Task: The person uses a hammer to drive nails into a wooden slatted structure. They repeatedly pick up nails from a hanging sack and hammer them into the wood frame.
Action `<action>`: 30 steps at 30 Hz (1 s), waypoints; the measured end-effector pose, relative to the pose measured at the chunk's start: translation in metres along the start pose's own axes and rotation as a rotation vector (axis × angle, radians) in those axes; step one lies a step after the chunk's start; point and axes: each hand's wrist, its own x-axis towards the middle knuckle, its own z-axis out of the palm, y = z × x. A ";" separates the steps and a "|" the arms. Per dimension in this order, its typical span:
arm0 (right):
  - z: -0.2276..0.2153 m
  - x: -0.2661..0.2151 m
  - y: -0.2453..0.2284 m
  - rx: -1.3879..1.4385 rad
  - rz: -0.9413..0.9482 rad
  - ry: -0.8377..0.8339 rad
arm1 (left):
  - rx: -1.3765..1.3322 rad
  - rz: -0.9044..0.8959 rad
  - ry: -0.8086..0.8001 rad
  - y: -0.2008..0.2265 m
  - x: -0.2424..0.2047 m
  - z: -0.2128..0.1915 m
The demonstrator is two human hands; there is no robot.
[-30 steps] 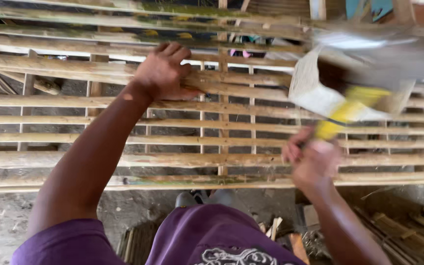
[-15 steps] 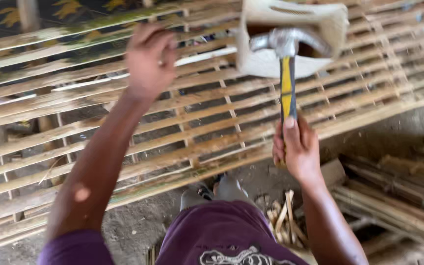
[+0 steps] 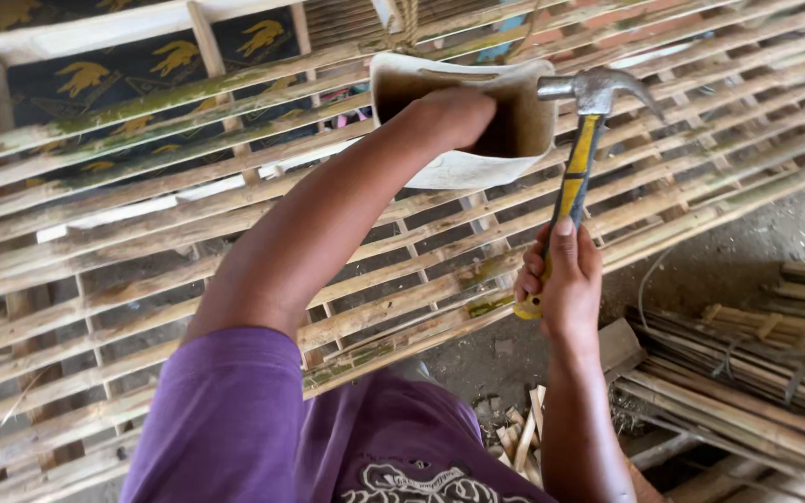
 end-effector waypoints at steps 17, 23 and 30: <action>0.099 0.000 -0.038 -0.094 -0.161 -0.349 | -0.049 0.162 0.299 -0.012 -0.093 -0.071; 0.105 -0.009 -0.041 -0.066 -0.209 -0.379 | -0.302 0.250 0.394 -0.019 -0.096 -0.061; 0.108 -0.006 -0.030 -0.103 -0.196 -0.386 | -0.337 0.146 0.673 -0.028 -0.132 -0.063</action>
